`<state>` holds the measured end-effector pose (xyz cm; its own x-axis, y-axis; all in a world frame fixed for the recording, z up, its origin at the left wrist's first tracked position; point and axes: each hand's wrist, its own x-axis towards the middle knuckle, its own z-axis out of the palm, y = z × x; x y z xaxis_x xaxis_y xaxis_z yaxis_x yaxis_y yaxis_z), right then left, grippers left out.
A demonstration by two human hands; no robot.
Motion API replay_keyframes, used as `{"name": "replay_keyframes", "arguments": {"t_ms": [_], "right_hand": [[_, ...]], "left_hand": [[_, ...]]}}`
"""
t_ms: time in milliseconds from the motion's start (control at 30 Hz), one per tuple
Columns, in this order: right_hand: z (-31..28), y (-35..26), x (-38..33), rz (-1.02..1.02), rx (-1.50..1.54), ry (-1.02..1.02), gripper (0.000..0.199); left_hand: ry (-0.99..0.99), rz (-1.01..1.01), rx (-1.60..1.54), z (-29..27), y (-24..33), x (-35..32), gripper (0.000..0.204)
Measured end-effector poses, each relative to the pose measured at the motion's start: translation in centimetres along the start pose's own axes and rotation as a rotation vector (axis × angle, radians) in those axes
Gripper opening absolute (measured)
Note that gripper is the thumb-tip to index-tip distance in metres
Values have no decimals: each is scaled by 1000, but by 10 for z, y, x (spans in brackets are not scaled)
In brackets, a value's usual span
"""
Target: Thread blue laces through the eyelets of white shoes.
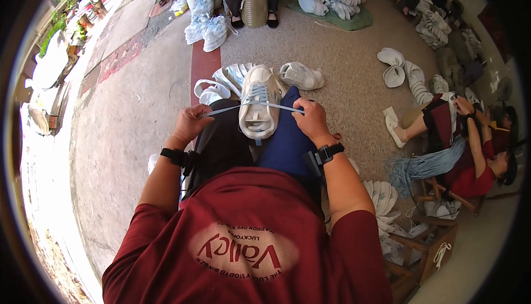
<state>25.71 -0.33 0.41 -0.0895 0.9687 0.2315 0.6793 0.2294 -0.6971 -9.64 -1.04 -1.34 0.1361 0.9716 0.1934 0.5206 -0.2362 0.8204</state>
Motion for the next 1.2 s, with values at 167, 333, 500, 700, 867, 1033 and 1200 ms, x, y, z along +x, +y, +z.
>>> {"name": "replay_keyframes", "arguments": {"t_ms": [167,333,500,700,867,1033,1200], "right_hand": [[-23,16,-17,-20,-19,8,9],[-34,12,-26,-25,-1,1,7],[-65,24,-28,-226,-111,34,6],[-120,76,-56,-10,-79,137,10],[-161,137,-117,233,-138,166,16],[-181,219,-213,352,-222,179,18],[-181,222,-249,494,-309,129,19]], "left_hand": [[29,8,-44,-1,-7,-5,12],[77,5,0,-3,1,-4,14],[46,164,32,-28,7,-5,13],[78,19,2,-79,-31,-24,2],[161,-243,-4,-120,-94,-72,3],[209,-476,-89,-147,-150,-146,6],[225,-587,-88,-150,-169,-189,5]]}}
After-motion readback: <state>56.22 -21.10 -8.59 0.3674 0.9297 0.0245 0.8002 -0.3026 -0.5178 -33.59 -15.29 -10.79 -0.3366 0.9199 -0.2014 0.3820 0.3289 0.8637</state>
